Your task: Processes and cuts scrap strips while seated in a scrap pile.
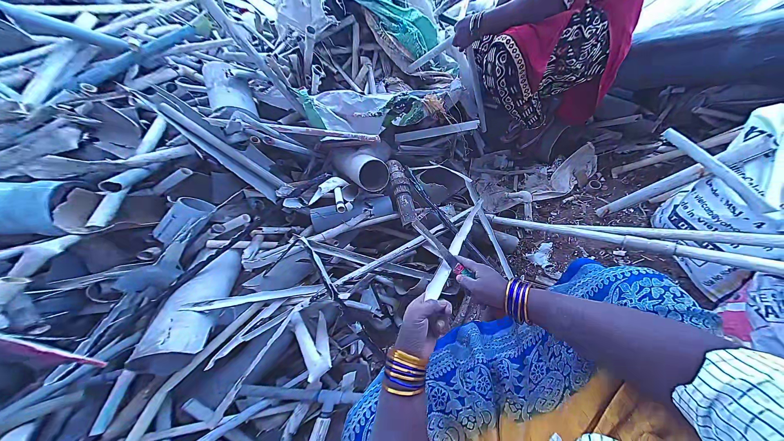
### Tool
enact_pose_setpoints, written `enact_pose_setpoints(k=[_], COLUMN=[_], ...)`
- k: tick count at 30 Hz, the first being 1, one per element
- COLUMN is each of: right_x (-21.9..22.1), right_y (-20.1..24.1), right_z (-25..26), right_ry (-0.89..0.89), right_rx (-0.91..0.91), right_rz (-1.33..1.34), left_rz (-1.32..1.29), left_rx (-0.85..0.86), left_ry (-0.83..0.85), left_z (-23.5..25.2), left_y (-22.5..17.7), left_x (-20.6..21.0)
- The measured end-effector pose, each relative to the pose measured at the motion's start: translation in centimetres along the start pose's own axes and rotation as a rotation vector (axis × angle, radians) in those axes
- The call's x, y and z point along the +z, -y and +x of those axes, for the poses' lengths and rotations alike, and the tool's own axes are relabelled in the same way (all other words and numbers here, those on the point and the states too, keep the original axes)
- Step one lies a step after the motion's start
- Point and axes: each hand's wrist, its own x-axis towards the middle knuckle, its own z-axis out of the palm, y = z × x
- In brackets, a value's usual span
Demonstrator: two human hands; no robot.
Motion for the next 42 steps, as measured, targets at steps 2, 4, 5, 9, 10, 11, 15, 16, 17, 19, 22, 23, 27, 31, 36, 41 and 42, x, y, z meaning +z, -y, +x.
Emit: enact_pose_setpoints(k=[2,4,5,9,10,11,15,16,17,19,22,23,27,31,36,41,42], right_x=[-0.8,-1.0,-1.0,-0.2,-0.2,-0.1,0.7,1.1,1.6,2.0,0.9,0.6,2.1,1.8,2.1,1.8,1.6], right_y=[0.3,0.3,0.2,-1.2,-1.5,-1.6,-0.6,-0.1,0.3,0.8,0.1,-0.2,0.6,0.8,0.3,0.4,0.2], right_z=[0.5,0.6,0.6,0.7,1.0,1.3,0.8,0.0,-0.8,-2.0,-0.4,0.3,-1.7,-2.3,-1.3,-1.6,-1.0], right_ry=[-0.013,0.000,0.015,0.035,0.019,-0.012,-0.062,-0.032,0.003,0.051,0.008,-0.027,0.005,0.068,-0.013,0.012,-0.014], right_rx=[0.080,0.140,0.158,0.186,0.177,0.163,0.187,0.172,0.142,0.112,0.182,0.212,0.182,0.122,0.166,0.165,0.184], right_rz=[0.049,0.038,0.029,0.049,0.064,0.088,0.127,0.105,0.083,0.054,0.119,0.141,0.111,0.100,0.120,0.115,0.128], left_rz=[0.182,0.332,0.448,0.890,0.965,1.041,1.244,1.247,1.248,1.275,1.345,1.354,1.278,1.236,1.092,0.948,0.947], left_rx=[0.067,0.187,0.228,0.178,0.171,0.173,0.167,0.187,0.200,0.211,0.201,0.198,0.204,0.205,0.218,0.185,0.189], left_ry=[-0.065,-0.161,-0.190,-0.229,-0.243,-0.259,-0.284,-0.308,-0.324,-0.321,-0.285,-0.287,-0.355,-0.352,-0.419,-0.450,-0.448], left_z=[-0.2,0.0,0.2,0.4,0.4,0.6,1.0,1.1,1.1,1.0,0.6,0.5,1.0,1.3,1.3,1.3,1.3], left_y=[-0.1,-0.5,-0.9,-1.7,-1.4,-1.1,-0.5,-0.4,-0.5,-0.7,-0.7,-0.5,-0.3,-0.3,-0.1,-0.2,0.0], left_x=[0.6,0.2,-0.2,-1.2,-1.2,-1.1,-0.5,-0.6,-0.8,-0.9,-0.5,-0.3,-0.3,-0.4,0.5,0.7,0.9])
